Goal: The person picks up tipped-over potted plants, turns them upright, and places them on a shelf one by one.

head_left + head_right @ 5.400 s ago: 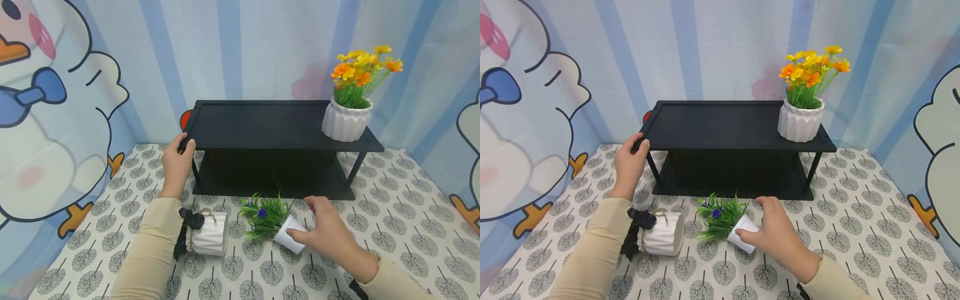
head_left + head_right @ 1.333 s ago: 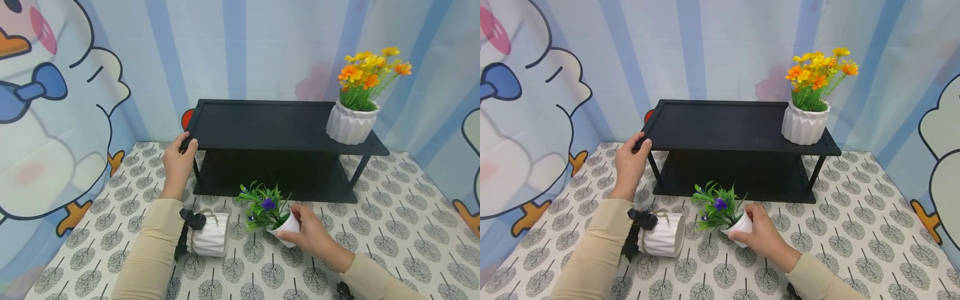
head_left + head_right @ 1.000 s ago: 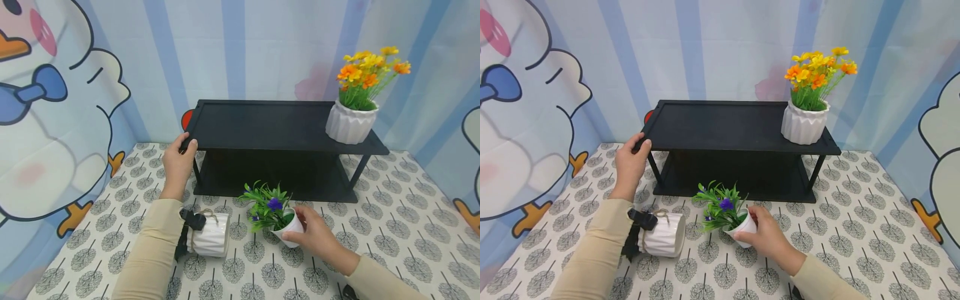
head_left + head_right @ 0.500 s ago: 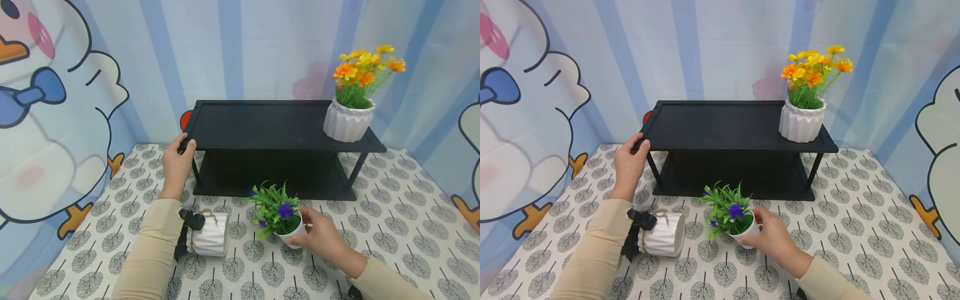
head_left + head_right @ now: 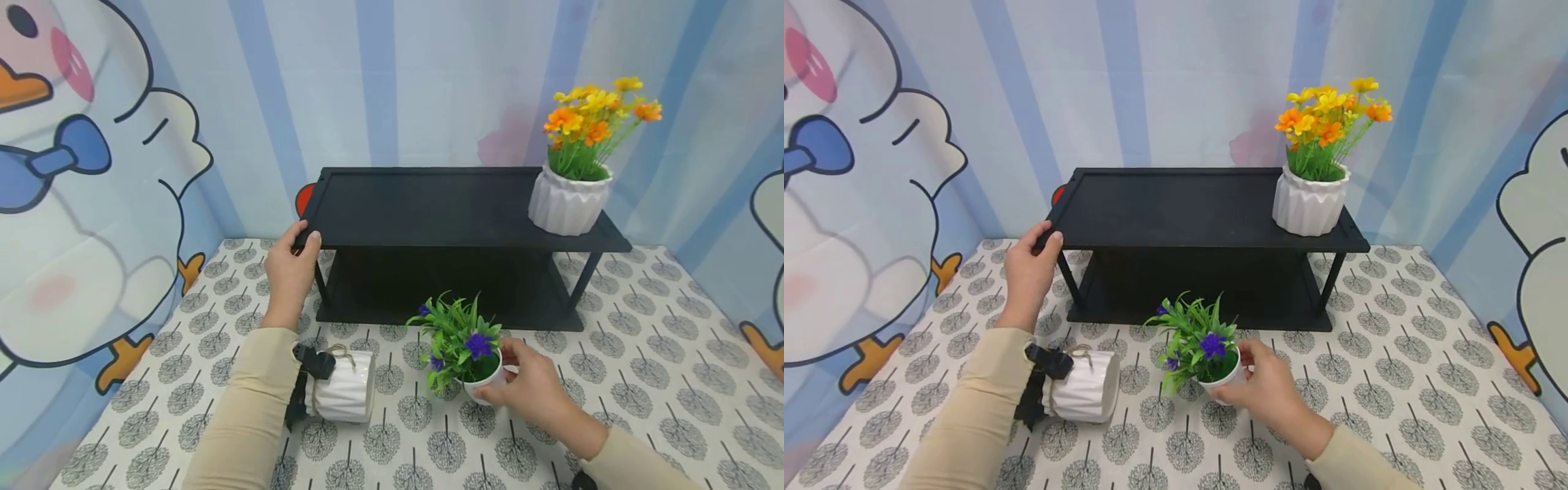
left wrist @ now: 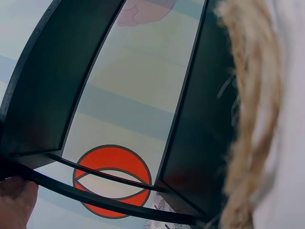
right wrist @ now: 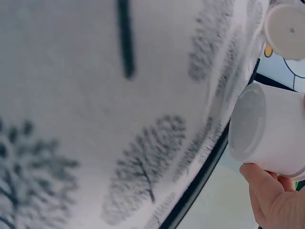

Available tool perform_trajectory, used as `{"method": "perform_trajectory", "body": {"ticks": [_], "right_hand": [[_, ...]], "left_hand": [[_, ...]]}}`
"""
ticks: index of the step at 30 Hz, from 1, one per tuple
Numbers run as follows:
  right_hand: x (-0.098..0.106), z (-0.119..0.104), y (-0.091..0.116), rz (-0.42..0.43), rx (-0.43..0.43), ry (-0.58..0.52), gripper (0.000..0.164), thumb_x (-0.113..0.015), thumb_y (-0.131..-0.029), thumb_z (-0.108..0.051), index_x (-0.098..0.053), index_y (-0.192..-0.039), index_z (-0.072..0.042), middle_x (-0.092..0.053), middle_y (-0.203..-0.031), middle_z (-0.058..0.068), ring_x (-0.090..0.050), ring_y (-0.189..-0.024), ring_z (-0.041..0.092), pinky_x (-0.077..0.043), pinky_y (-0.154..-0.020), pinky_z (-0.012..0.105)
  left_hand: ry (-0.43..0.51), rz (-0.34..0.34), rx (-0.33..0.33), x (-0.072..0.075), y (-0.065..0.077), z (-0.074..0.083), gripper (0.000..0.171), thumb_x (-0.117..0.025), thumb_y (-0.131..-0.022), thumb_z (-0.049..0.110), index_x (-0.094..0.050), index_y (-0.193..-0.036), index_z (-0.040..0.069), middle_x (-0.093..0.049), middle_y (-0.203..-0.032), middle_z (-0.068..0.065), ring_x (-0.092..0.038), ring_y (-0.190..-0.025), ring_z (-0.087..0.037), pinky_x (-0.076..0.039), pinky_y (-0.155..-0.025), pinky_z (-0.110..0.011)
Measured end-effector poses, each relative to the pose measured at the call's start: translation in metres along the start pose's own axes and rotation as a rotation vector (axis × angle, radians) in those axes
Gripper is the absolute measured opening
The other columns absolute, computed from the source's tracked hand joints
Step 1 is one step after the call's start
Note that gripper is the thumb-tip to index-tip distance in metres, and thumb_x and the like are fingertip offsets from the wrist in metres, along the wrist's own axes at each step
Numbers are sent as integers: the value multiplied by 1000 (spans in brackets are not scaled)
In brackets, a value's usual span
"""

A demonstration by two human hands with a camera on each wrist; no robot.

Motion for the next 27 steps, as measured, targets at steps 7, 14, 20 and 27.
{"method": "perform_trajectory", "body": {"ticks": [7,14,20,27], "right_hand": [[14,-12,-2,-2,11,-19,76,-86,-63,-25,-48,-121,6,-58,-109,19,-58,-101,31,-55,-82,31],[27,-23,-6,37,33,-40,73,-85,-65,-22,-48,-122,5,-57,-111,18,-58,-102,29,-55,-82,30],[37,-32,-9,74,52,-33,73,-85,-65,-26,-49,-122,2,-59,-110,17,-59,-102,28,-54,-82,27],[50,-43,-15,120,92,1,73,-85,-64,-27,-50,-122,0,-61,-110,17,-61,-101,28,-54,-82,28]], "left_hand": [[0,-8,-5,0,0,1,44,-53,-94,32,-51,-134,15,-48,-137,-10,-51,-121,-23,-48,-95,-34],[-5,-7,6,1,2,3,43,-53,-94,32,-51,-134,15,-48,-138,-11,-50,-122,-24,-48,-96,-34],[-3,-11,10,0,2,1,44,-53,-94,33,-51,-134,16,-47,-138,-10,-50,-123,-24,-47,-96,-35],[6,-10,22,-1,0,-2,44,-53,-94,34,-50,-135,18,-47,-139,-9,-50,-122,-23,-47,-96,-34]]}}
Point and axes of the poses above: each hand's wrist, its own y-axis away from the middle knuckle, its own x-axis out of the back of the hand, z = x × y, the point moved 7 cm from there along -y, towards the middle knuckle
